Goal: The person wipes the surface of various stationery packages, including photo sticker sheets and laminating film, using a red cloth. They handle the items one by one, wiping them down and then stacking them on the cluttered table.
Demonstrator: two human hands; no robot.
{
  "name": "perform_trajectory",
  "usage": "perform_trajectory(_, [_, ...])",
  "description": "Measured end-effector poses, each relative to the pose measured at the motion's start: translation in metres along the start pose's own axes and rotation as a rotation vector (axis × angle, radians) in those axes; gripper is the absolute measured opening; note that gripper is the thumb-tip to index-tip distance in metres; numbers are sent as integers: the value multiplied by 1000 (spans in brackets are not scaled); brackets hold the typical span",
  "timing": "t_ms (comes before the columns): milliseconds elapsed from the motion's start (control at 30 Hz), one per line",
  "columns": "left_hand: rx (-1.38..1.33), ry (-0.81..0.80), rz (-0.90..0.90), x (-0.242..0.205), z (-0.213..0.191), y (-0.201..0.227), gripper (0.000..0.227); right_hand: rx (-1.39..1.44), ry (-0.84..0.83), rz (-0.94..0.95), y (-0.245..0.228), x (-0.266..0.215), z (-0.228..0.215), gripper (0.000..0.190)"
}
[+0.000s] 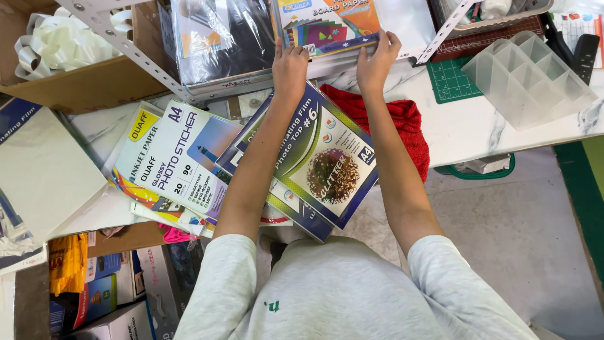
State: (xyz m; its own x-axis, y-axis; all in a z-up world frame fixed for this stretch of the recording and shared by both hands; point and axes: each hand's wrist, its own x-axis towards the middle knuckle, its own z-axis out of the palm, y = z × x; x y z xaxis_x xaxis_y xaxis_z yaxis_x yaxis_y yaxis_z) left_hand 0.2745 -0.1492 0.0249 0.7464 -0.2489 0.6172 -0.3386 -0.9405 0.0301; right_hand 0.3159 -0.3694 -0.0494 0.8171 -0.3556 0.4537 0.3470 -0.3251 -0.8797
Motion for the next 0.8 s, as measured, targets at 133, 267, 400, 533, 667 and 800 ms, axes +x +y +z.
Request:
perform_trajectory(133, [14,21,5,-1,9,-4,16,-426,-3,-154,-8,-13,1,64])
perform_trajectory(267, [17,4,-1,-1,11,-4,16,-557,-98,-210,-18,-23,-7,69])
perform_trajectory(400, [39,28,9,-13,1,4,17,-591,-102,-293,-53,-41,-25,69])
perform_trajectory(533, [-173,19,-60,-35,-67,30,18,-402,-214,-264,-86,-76,-47,58])
perform_trajectory(667, [-364,-7,-224,-87,-126,42,17,-243,-574,-89,-96,-116,-77,36])
perform_trajectory(800, [-369,-14,-338,-141,-164,35,15,-289,-747,-110,-120,-139,-95,50])
